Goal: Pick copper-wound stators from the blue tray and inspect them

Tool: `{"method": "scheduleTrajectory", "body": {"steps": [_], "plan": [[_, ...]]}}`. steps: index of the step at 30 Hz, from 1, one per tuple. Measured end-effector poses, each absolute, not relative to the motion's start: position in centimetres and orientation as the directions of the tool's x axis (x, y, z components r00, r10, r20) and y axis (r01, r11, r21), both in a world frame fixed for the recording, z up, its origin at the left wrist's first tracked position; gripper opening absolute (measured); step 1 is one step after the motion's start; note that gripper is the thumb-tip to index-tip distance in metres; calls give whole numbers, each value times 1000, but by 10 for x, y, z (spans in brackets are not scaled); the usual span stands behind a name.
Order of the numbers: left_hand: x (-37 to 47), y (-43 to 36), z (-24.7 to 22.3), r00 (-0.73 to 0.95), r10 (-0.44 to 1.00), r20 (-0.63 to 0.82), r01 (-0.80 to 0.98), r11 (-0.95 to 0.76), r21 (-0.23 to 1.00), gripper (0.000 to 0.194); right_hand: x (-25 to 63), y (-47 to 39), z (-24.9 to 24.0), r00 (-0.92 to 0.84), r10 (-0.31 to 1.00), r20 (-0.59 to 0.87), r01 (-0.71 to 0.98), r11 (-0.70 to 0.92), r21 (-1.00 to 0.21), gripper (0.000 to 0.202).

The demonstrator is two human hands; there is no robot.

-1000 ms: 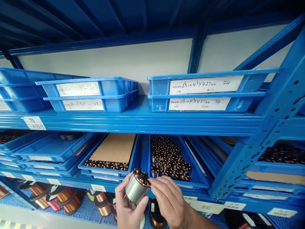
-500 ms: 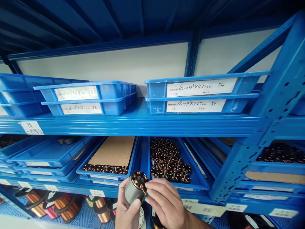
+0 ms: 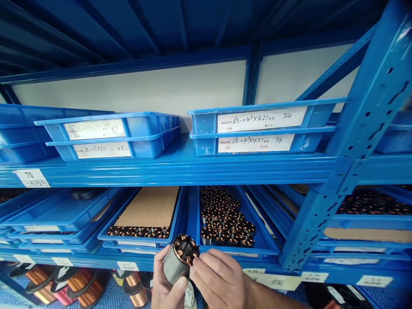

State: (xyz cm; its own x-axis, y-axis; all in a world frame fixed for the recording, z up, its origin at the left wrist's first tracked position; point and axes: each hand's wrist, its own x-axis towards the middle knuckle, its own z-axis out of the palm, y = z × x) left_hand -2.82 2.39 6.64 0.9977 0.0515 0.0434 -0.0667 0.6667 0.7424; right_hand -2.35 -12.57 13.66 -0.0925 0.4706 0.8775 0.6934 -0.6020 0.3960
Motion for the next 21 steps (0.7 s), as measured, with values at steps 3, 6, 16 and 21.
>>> {"method": "scheduleTrajectory", "body": {"steps": [3,6,16,21], "plan": [[-27,29,71,998,46,35,-57,685,726,70,-26,-120,145,-62,498,865,702,-594,393,28],[-24,35,74,997,-75,7,52,760,648,67,-29,-115,149,-22,423,906,754,-587,293,24],[-21,43,61,929,-366,57,298,829,474,35,-26,-112,109,269,175,947,862,-482,-156,37],[-22,41,59,899,-435,44,388,840,380,29,-27,-106,110,287,180,941,857,-486,-168,41]]}}
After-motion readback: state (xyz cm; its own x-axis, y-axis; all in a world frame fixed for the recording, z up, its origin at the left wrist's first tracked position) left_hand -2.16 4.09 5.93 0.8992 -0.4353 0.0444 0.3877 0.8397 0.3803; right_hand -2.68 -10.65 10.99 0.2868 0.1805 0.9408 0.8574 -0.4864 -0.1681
